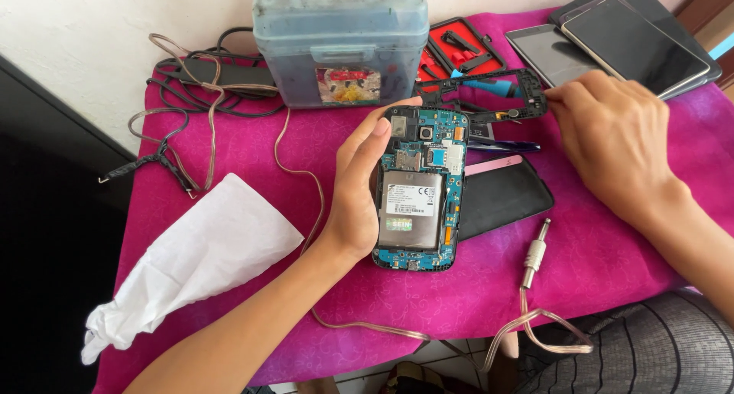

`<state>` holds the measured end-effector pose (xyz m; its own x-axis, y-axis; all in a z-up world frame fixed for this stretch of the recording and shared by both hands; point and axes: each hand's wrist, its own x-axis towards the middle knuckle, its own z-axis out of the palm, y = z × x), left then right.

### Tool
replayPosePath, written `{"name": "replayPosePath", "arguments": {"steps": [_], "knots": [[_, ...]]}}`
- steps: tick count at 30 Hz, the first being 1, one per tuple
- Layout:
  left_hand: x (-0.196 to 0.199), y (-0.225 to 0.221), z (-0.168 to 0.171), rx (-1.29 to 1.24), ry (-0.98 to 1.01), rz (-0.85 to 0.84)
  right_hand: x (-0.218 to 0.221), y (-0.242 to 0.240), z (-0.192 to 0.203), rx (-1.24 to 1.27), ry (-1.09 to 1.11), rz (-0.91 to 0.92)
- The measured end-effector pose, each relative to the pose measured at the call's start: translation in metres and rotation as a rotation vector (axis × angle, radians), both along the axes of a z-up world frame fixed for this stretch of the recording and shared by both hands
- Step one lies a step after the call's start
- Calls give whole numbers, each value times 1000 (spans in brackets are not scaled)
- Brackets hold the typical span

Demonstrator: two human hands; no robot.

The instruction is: Disassembling a smartphone to remove internal components like the motherboard and frame using a screwdriver, tweezers, and prying tools.

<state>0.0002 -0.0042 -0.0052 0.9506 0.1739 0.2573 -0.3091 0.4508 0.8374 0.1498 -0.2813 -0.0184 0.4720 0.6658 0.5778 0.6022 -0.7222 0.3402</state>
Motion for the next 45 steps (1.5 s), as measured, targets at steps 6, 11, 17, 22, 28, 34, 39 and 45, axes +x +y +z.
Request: {"name": "replayPosePath", "arguments": {"steps": [6, 11, 17, 22, 28, 34, 39, 45], "knots": [[0, 0, -1, -8, 8, 6, 0, -8, 4, 27, -125, 37], [1, 0, -2, -6, 3, 8, 13, -17, -2, 1, -269, 7], [1, 0, -2, -23, 19, 13, 22, -25, -6, 302, 47, 158], [2, -2, 0, -24, 48, 46, -7, -3, 19, 1120, 840, 266], [7, -1, -3, -76, 82, 72, -61, 30, 45, 1274, 1142, 343], [5, -1, -2, -67, 87, 55, -102, 46, 43, 970, 1273, 596], [5, -1, -3, -74, 80, 57, -119, 44, 36, 739, 1075, 572], [4, -2, -1, -86, 75, 44, -124, 48, 33, 752, 943, 670]]}}
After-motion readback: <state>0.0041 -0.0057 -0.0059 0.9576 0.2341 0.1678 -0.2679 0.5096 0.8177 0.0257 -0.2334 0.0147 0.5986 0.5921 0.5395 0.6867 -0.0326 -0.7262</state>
